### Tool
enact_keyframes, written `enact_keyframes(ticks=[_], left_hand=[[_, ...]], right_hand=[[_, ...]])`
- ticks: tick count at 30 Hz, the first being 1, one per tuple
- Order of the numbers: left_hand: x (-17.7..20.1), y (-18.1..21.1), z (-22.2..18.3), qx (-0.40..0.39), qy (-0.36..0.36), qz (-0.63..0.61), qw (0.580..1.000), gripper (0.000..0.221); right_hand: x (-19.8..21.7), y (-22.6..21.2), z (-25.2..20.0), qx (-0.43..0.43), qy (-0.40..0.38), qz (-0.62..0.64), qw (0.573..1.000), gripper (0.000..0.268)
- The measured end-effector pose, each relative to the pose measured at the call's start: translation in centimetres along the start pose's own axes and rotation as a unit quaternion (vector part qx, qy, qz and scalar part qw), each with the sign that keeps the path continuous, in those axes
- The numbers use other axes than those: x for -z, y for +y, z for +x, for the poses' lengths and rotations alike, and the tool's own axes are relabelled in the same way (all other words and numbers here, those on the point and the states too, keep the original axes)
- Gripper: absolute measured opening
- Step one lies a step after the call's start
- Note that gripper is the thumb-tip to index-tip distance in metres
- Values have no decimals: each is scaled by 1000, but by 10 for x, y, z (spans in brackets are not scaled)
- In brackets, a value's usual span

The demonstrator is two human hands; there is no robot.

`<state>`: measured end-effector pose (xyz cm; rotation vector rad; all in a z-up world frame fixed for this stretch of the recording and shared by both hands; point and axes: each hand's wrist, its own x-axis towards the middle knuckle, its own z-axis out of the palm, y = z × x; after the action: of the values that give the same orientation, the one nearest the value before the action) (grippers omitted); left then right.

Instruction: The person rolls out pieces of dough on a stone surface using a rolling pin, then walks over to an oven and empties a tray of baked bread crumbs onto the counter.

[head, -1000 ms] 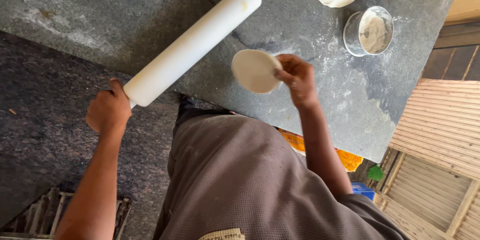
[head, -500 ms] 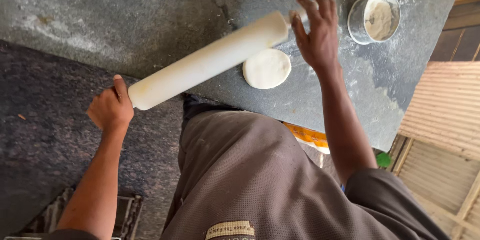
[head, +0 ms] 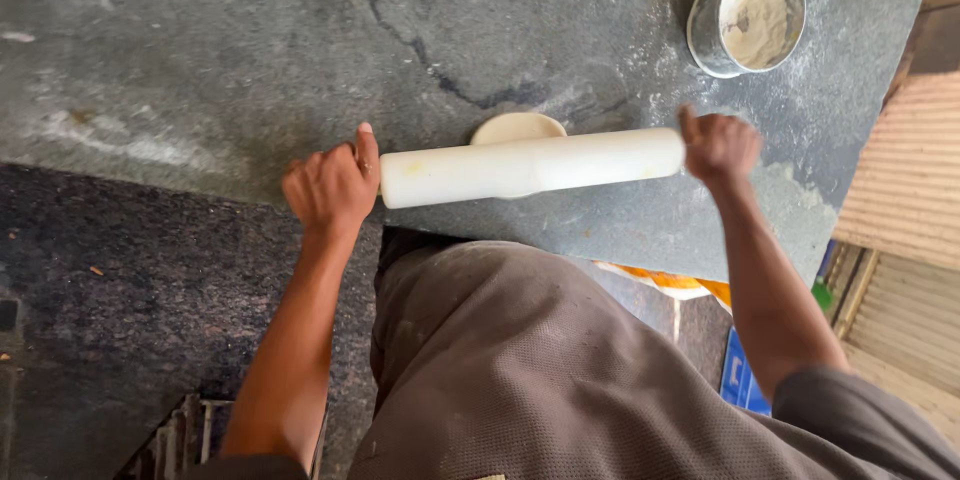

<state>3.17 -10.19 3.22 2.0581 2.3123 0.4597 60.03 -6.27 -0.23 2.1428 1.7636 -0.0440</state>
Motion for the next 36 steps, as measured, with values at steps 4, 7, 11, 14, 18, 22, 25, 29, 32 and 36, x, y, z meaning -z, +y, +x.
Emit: enact_keyframes(ticks=[4, 7, 11, 14, 18, 22, 25, 29, 32, 36], left_hand=[[-16, 7, 35, -8, -55, 6, 998, 66], [-33, 9, 78, -22, -43, 4, 999, 67], [-39, 6, 74, -73, 14, 26, 997, 67], [-16, -3, 31, -64, -43, 1, 997, 63], [-10, -3, 10, -54, -70, -8, 996, 59], [-29, -3, 56, -62, -73, 24, 995, 64], [-54, -1, 112, -90, -5, 32, 995, 66], [-63, 5, 150, -118, 32, 51, 991, 69], [-44, 3, 106, -31, -140, 25, 989, 74], [-12, -9, 37, -61, -105, 18, 992, 72]], right_hand=[[-17, -5, 8, 16, 122, 93, 988, 69], [1, -9, 40, -12, 101, 116, 988, 68], [-11, 6, 8, 153, 228, 27, 961, 53], [-27, 5, -40, 222, 405, -168, 871, 47], [-30, 1, -69, -37, -73, 76, 994, 77], [-36, 0, -12, -72, -104, 86, 988, 85], [-36, 5, 48, 30, 101, 41, 994, 72], [-14, -10, 69, -31, 26, 116, 992, 76], [-9, -10, -2, 41, 27, 65, 997, 60], [-20, -12, -73, -16, 49, 91, 995, 67]])
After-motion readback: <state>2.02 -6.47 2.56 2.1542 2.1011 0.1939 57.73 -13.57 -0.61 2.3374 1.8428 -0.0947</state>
